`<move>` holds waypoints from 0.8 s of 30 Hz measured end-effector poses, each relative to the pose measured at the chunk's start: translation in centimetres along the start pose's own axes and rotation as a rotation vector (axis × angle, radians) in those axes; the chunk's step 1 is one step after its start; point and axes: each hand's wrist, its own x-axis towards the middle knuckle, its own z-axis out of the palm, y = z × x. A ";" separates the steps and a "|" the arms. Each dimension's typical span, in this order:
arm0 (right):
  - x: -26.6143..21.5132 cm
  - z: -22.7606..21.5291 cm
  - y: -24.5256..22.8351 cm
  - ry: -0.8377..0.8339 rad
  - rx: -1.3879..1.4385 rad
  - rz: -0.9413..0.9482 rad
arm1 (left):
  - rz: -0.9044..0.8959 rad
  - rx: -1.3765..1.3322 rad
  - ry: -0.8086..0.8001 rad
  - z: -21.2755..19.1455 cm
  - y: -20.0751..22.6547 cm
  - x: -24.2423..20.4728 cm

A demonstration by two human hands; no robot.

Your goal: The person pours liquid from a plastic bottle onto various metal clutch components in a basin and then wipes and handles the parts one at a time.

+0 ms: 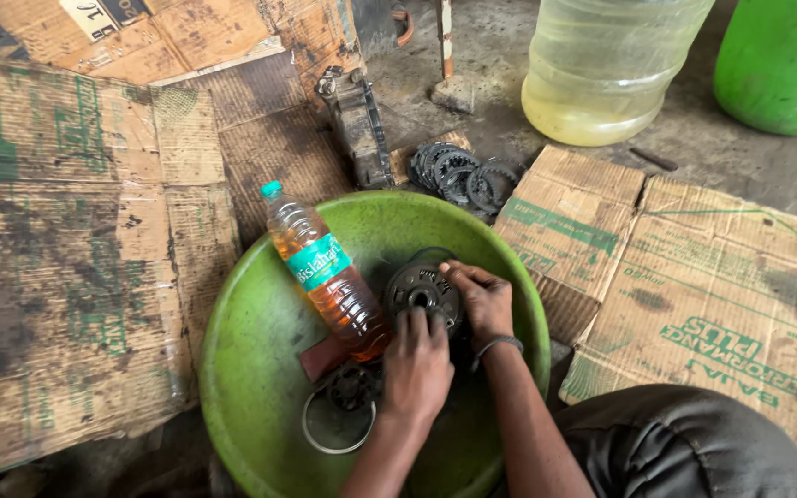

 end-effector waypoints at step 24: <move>0.1 -0.2 0.0 0.013 0.023 0.029 | -0.219 0.114 -0.052 -0.3 -0.9 -0.2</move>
